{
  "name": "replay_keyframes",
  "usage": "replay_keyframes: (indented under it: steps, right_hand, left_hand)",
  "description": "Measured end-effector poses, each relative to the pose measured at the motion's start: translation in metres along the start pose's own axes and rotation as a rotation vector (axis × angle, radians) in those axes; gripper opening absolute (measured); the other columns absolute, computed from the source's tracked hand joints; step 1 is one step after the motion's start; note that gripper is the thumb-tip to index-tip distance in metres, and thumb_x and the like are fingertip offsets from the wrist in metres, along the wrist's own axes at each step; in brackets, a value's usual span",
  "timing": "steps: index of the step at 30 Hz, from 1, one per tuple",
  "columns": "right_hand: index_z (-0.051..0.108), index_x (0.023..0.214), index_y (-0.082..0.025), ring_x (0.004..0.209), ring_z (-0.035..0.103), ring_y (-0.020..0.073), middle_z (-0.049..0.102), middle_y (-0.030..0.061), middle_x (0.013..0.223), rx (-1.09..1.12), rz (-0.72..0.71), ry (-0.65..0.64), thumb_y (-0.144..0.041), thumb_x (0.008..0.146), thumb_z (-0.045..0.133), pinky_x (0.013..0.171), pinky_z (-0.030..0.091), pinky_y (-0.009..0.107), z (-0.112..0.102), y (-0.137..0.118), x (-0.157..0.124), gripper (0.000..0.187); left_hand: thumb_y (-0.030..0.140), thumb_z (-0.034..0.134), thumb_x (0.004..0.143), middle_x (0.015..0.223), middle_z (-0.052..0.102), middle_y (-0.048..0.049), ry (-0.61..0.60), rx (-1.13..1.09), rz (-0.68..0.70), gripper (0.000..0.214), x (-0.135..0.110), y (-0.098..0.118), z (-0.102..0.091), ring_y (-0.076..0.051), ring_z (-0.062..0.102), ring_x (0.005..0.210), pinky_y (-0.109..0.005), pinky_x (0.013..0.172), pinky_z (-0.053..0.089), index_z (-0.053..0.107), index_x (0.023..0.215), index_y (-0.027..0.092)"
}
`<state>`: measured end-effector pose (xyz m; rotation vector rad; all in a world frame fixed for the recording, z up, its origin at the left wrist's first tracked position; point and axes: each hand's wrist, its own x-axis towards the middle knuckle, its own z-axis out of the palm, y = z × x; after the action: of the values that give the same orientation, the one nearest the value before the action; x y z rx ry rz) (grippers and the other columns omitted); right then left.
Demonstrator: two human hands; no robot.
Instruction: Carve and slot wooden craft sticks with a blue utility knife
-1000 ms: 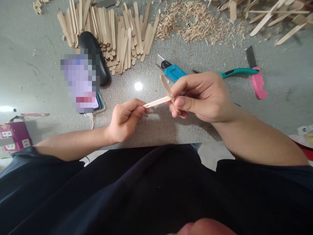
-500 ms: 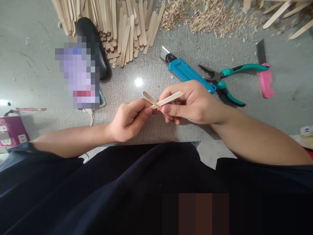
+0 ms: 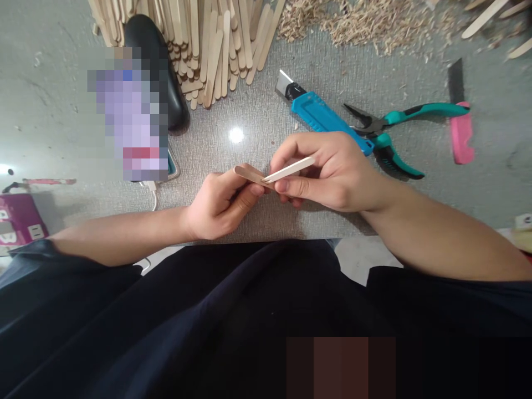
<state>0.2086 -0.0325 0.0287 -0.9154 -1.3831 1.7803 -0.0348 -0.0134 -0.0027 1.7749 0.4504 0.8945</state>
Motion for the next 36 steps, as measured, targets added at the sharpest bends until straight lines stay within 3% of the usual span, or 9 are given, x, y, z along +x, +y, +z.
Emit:
replay_keyframes:
  steps: [4,9,13,18,22,25,30,34,36]
  right_hand:
    - [0.071,0.104,-0.022,0.060,0.065,0.0078,0.071,-0.0059,0.079,-0.026,-0.057,-0.004,-0.022,0.103,0.087,0.050,0.049,0.019,0.000,0.005,0.000,0.017]
    - [0.075,0.107,-0.021,0.066,0.059,0.0070,0.065,-0.0067,0.079,-0.161,-0.183,0.030,-0.027,0.099,0.091,0.054,0.045,0.019,-0.002,0.013,0.000,0.018]
    - [0.078,0.114,-0.024,0.071,0.066,0.0123,0.071,-0.0028,0.084,-0.284,-0.193,0.073,-0.028,0.099,0.090,0.058,0.053,0.025,-0.002,0.017,-0.004,0.020]
    - [0.080,0.113,-0.025,0.073,0.072,0.0147,0.079,0.0006,0.092,-0.422,-0.317,0.178,-0.026,0.100,0.087,0.060,0.058,0.028,-0.001,0.018,-0.006,0.014]
    - [0.079,0.109,-0.027,0.070,0.072,0.0142,0.078,-0.0033,0.085,-0.574,-0.472,0.227,-0.026,0.098,0.088,0.059,0.056,0.027,-0.001,0.017,-0.004,0.015]
    - [0.079,0.108,-0.029,0.068,0.072,0.0169,0.078,-0.0029,0.081,-0.603,-0.502,0.241,-0.025,0.099,0.084,0.058,0.057,0.031,0.000,0.015,-0.003,0.011]
    - [0.081,0.105,-0.031,0.064,0.070,0.0190,0.079,-0.0004,0.080,-0.670,-0.445,0.248,-0.030,0.102,0.081,0.060,0.059,0.036,0.004,0.007,-0.005,0.003]
    - [0.083,0.104,-0.030,0.060,0.066,0.0165,0.077,-0.0009,0.076,-0.729,-0.453,0.259,-0.028,0.102,0.081,0.059,0.059,0.034,0.004,0.004,-0.006,0.004]
    - [0.082,0.105,-0.029,0.060,0.066,0.0150,0.077,-0.0025,0.075,-0.758,-0.520,0.278,-0.025,0.101,0.081,0.057,0.059,0.032,0.002,0.006,-0.005,0.005]
  left_hand:
    - [0.026,0.059,0.119,0.065,0.067,0.0046,0.009,0.075,-0.084,0.024,0.002,0.007,0.000,-0.004,0.057,0.048,-0.017,0.044,0.039,0.064,0.097,0.021]
    - [0.029,0.056,0.121,0.063,0.068,0.0050,0.033,0.082,-0.084,0.027,0.003,0.010,0.001,-0.005,0.061,0.047,-0.016,0.041,0.037,0.060,0.095,0.022]
    - [0.031,0.054,0.122,0.064,0.071,0.0042,0.028,0.077,-0.103,0.030,0.002,0.009,0.003,-0.005,0.062,0.048,-0.018,0.042,0.038,0.059,0.094,0.023]
    - [0.030,0.053,0.122,0.065,0.071,0.0049,0.039,0.079,-0.090,0.022,-0.001,0.006,0.003,-0.006,0.063,0.049,-0.018,0.045,0.042,0.062,0.103,0.022]
    - [0.024,0.054,0.121,0.068,0.071,0.0056,0.035,0.065,-0.034,0.014,-0.001,0.004,0.003,-0.006,0.067,0.051,-0.015,0.048,0.048,0.064,0.112,0.022]
    - [0.022,0.055,0.120,0.069,0.072,0.0058,0.021,0.061,-0.019,0.012,-0.001,0.004,0.002,-0.006,0.067,0.052,-0.015,0.049,0.048,0.067,0.119,0.021]
    - [0.020,0.056,0.118,0.084,0.079,0.0000,0.033,0.047,0.019,0.016,0.000,0.000,0.001,-0.008,0.074,0.067,-0.020,0.062,0.058,0.072,0.118,0.021]
    - [0.029,0.069,0.113,0.111,0.083,-0.0094,0.100,0.137,0.080,0.012,0.003,-0.009,-0.002,-0.020,0.083,0.102,-0.036,0.085,0.068,0.080,0.116,0.024]
    - [0.030,0.074,0.111,0.105,0.081,-0.0070,0.136,0.113,0.100,0.011,0.003,-0.013,-0.003,-0.019,0.080,0.094,-0.035,0.080,0.066,0.082,0.117,0.027]
